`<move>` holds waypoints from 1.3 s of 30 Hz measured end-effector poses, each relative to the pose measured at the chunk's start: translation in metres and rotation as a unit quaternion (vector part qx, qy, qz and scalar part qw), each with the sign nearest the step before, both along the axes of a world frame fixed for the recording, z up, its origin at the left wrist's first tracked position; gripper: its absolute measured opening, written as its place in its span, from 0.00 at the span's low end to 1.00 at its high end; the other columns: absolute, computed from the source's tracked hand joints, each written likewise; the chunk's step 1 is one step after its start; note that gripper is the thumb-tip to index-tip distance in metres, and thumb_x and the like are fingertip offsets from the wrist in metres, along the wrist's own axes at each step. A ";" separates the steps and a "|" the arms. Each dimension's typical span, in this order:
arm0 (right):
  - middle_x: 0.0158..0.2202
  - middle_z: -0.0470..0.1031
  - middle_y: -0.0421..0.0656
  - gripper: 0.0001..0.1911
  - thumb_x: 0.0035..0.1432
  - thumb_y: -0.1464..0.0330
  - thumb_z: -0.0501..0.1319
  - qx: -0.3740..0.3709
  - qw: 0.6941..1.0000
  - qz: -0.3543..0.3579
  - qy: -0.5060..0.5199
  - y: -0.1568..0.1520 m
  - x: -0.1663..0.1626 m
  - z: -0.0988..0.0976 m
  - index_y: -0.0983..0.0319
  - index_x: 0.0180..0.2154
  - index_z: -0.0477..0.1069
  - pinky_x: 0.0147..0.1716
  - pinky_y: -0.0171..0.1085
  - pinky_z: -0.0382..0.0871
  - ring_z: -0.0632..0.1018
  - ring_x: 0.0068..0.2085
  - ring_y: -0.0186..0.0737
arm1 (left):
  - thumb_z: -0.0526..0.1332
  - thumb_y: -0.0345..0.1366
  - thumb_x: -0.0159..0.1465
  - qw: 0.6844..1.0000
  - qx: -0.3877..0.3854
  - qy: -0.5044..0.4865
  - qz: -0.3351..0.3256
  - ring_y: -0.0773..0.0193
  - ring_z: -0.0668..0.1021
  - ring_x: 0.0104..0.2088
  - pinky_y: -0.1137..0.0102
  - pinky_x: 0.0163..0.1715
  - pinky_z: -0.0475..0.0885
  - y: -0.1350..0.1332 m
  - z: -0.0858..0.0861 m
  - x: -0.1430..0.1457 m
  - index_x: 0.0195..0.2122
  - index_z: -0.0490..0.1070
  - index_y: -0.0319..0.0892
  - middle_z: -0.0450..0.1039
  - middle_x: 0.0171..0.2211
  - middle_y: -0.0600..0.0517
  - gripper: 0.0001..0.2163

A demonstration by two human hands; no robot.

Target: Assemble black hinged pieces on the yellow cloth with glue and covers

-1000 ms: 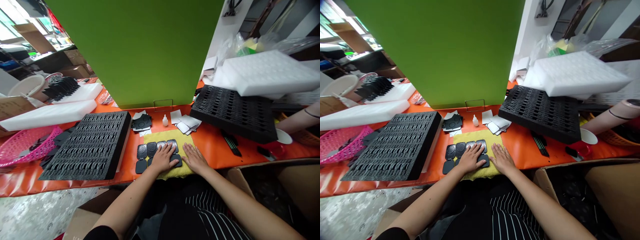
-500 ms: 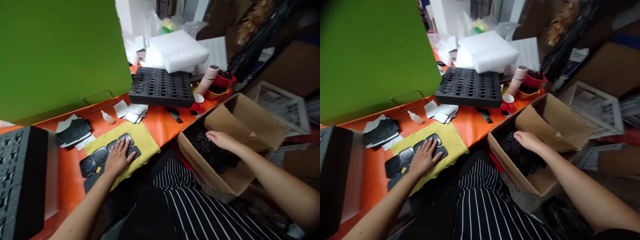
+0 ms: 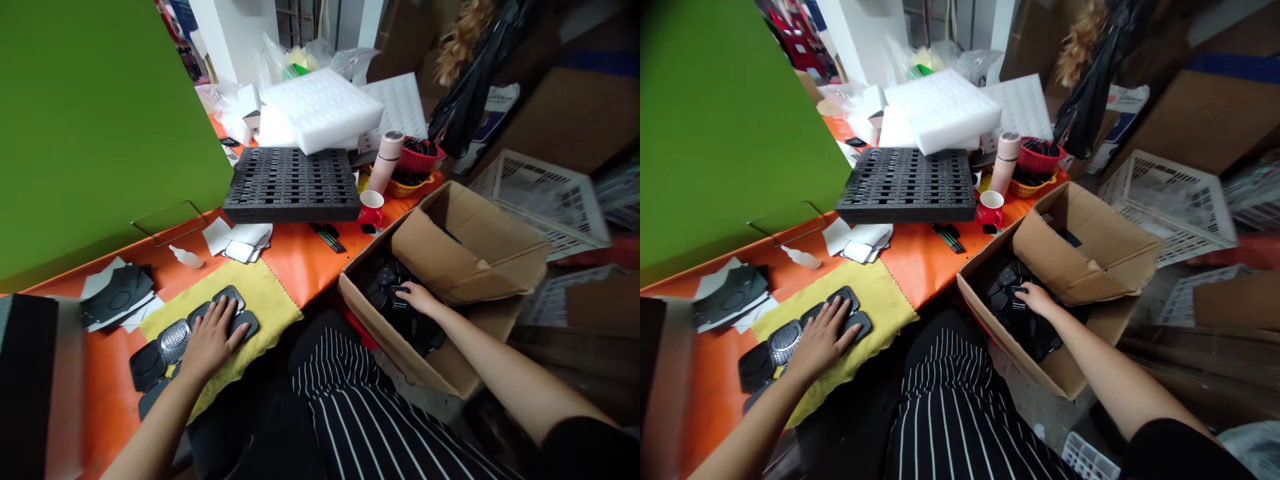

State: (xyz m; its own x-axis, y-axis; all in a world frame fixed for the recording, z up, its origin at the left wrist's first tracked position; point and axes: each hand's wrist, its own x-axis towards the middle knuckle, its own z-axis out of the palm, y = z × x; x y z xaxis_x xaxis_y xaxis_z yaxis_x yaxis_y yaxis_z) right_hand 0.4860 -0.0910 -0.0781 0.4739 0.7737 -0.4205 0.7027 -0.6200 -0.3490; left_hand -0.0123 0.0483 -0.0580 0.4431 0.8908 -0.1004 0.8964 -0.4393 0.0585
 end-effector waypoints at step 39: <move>0.32 0.74 0.45 0.19 0.55 0.59 0.48 0.186 0.927 0.254 0.203 0.169 -0.287 0.027 0.62 0.42 0.67 0.32 0.38 0.68 0.75 0.33 0.42 | 0.60 0.43 0.55 0.410 -0.363 -0.727 0.413 0.62 0.76 0.27 0.69 0.26 0.71 -0.099 0.038 0.031 0.46 0.60 0.37 0.74 0.31 0.45 0.21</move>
